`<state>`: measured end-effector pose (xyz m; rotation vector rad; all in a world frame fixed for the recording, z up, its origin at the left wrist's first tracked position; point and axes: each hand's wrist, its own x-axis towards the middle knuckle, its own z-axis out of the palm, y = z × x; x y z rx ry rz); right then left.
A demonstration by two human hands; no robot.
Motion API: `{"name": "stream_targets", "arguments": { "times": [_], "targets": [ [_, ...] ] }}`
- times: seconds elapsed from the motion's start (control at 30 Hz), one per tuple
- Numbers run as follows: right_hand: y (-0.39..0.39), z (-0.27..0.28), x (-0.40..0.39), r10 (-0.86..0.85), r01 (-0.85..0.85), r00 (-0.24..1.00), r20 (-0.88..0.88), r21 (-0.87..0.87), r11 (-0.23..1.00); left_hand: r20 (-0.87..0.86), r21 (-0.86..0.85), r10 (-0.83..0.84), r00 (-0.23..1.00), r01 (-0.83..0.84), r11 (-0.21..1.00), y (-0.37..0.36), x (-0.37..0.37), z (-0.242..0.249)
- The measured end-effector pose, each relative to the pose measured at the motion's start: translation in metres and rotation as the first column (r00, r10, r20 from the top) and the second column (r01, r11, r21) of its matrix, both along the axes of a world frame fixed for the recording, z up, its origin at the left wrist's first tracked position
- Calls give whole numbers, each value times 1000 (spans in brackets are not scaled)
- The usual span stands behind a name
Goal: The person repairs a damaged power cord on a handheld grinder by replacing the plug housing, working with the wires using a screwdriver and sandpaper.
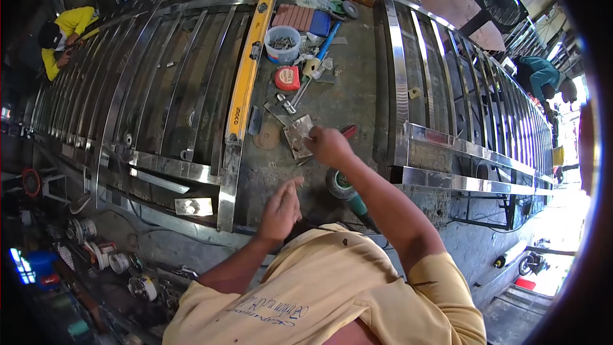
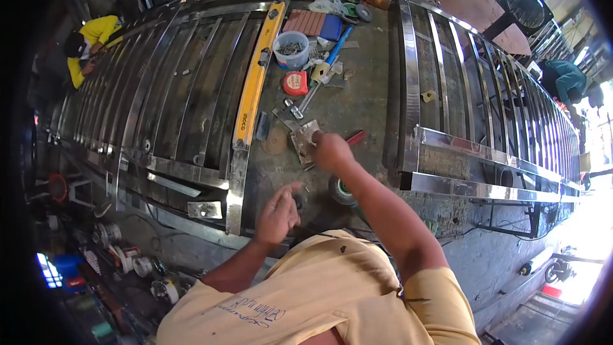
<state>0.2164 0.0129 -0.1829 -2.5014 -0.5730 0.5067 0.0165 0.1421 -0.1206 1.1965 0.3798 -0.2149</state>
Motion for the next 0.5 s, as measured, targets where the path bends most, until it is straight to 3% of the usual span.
{"name": "stream_targets", "arguments": {
  "times": [0.03, 0.1, 0.17, 0.27, 0.3, 0.33, 0.37, 0.43, 0.5],
  "targets": [
    [11, -10, 2, -1, 3, 1000, 22, -83, 997, 27, 226, -46, 999, 38, 973, -5, -5, 3],
    [33, -20, -3, -10, 26, 998, 66, -245, 969, 55, 296, -86, 995, 66, 953, -13, -14, 7],
    [49, -14, -3, -121, 74, 988, -97, -390, 918, 52, 319, -134, 990, 111, 941, -15, -22, 6],
    [56, -19, -7, -166, 116, 984, -57, -500, 858, -11, 339, -331, 943, 315, 886, -17, -25, -5],
    [63, -57, -1, -154, 120, 988, -31, -489, 864, 22, 271, -337, 941, 319, 908, -20, -27, -13],
    [66, -26, -2, -243, 162, 963, -113, -477, 864, 44, 204, -340, 939, 325, 924, -21, -27, -20],
    [71, -24, 0, -311, 243, 948, -71, -469, 849, 60, 196, -332, 941, 315, 929, -25, -23, -22],
    [62, 9, 5, -301, 212, 949, -97, -511, 833, 63, 194, -257, 964, 240, 951, -31, -19, -14],
    [28, 43, 19, -238, 170, 942, -238, -274, 947, 96, 125, -303, 948, 291, 949, -37, -9, 0]
  ]
}}
